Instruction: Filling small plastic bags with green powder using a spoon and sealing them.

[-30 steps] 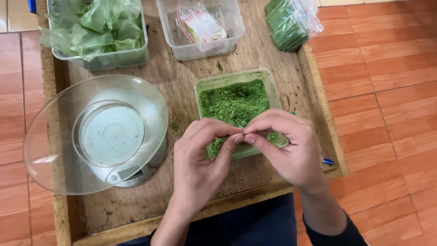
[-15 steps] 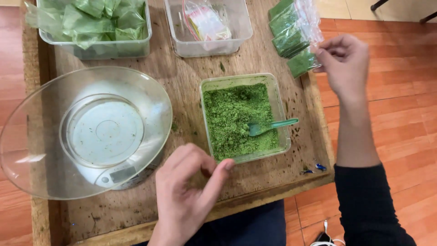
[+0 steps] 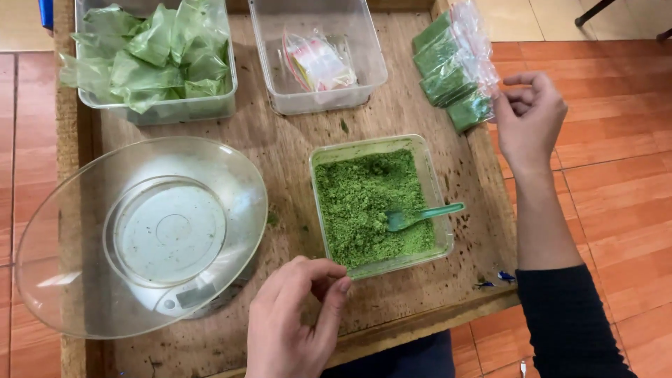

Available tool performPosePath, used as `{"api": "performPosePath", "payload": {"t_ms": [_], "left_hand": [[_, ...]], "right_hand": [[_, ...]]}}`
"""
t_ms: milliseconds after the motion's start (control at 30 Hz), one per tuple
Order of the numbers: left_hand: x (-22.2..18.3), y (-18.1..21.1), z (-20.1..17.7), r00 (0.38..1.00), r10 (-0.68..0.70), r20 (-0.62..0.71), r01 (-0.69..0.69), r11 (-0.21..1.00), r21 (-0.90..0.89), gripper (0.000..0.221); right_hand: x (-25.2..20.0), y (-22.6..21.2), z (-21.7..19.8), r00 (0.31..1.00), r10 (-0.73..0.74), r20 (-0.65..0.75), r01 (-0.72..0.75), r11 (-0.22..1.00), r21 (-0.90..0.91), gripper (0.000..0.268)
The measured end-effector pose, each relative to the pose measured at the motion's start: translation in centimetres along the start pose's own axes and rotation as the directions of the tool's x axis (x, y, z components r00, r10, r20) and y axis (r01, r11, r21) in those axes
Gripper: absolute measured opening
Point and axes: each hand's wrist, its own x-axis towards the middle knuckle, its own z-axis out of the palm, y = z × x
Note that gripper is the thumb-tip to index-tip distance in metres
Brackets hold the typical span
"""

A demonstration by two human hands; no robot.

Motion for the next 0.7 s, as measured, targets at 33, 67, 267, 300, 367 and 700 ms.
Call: {"api": "performPosePath", "payload": {"t_ms": [33,67,267,300,367,700], "left_hand": [[0.2,0.1,0.0,0.999,0.043,-0.023,-0.043,0.999,-0.01,0.008],[0.2,-0.1,0.0,0.999,0.042,-0.02,-0.042,0.999,-0.008,0.008],[-0.2,-0.4,0.2,0.996,0.089,-0.021,-0.087,0.994,0.069,0.042],[-0.2,-0.4,0.3,0.998,0.054,-0.012,-0.053,0.997,0.059,0.038],[0.0,-0.3,0.4,1.0,0.022,-0.004,-0.022,0.999,0.049,0.035],[0.0,0.3,0.6,0.998,-0.067,-0.019,0.067,0.998,0.018,0.014]], "right_hand": [[0.0,-0.2,0.0,1.0,0.027,0.016,-0.027,1.0,0.015,0.011],[-0.1,-0.4,-0.3,0.999,0.03,0.016,-0.03,0.999,0.017,0.011],[-0.3,0.0,-1.8,0.995,-0.104,0.0,0.101,0.962,-0.254,0.012],[-0.3,0.6,-1.9,0.99,-0.137,-0.007,0.13,0.954,-0.271,0.021],[-0.1,1.4,-2.0,0.985,-0.171,-0.015,0.159,0.944,-0.289,0.033],[0.0,0.5,1.5,0.955,0.279,0.106,-0.239,0.928,-0.287,0.072]]}}
